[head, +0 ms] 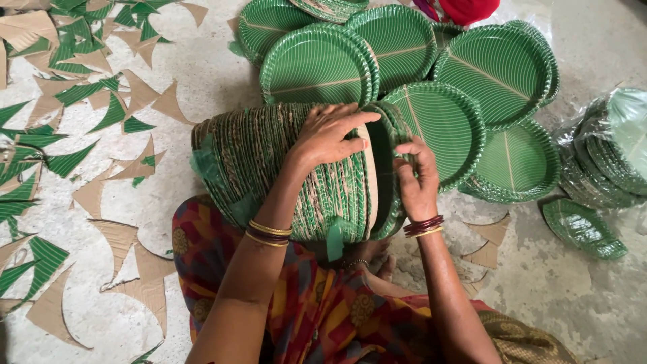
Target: The person sits on the floor holding a large stack of green disposable leaf plates and trims the excess edge material off each plate rim using a small blade, rotating the stack and working around the rims, with trimmed scraps scattered on the floor around them.
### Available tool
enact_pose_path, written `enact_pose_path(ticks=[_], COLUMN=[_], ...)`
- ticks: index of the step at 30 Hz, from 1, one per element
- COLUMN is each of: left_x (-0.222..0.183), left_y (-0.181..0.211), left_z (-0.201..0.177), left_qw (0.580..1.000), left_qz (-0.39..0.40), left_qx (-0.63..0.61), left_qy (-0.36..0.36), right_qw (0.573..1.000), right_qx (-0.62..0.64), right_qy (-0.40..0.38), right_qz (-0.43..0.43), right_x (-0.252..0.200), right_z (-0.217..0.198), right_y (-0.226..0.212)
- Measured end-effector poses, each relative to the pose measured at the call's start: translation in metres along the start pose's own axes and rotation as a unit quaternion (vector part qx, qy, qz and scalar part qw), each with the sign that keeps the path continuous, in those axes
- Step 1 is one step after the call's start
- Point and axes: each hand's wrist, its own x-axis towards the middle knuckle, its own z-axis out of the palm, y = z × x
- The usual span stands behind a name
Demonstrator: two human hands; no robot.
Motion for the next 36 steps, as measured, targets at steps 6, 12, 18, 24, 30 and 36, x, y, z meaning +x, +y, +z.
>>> enact_pose_path(ticks=[6, 12, 18, 24, 30, 36], left_x=[-0.002, -0.002, 0.0, -0.002, -0.002, 0.006], left_y=[0.004, 0.003, 0.0, -0.007, 0.004, -0.009], left_z=[-0.003, -0.006, -0.006, -0.004, -0.012, 0.001], left_qw=[1.0, 1.0, 1.0, 1.0, 0.997, 0.997], left_qz=[-0.004, -0.004, 0.011, 0.015, 0.073, 0.068], left_qx=[-0.002, 0.004, 0.006, 0.005, 0.01, 0.017], left_qy=[-0.004, -0.012, -0.02, -0.025, -0.012, 0.023], right_qw=[0.991, 0.982, 0.986, 0.972, 0.971, 0.982], right_qx=[-0.071, -0.149, -0.12, -0.183, -0.197, -0.163], right_qy=[-0.048, -0.017, 0.01, -0.022, 0.017, 0.012], right_qz=[-0.099, -0.114, -0.111, -0.144, -0.135, -0.093], right_x=[-0.006, -0.002, -0.002, -0.006, -0.009, -0.005], right_z=[0.009, 0.008, -0.003, 0.021, 0.024, 0.026], right_y=[0.001, -0.004, 0.002, -0.011, -0.009, -0.033])
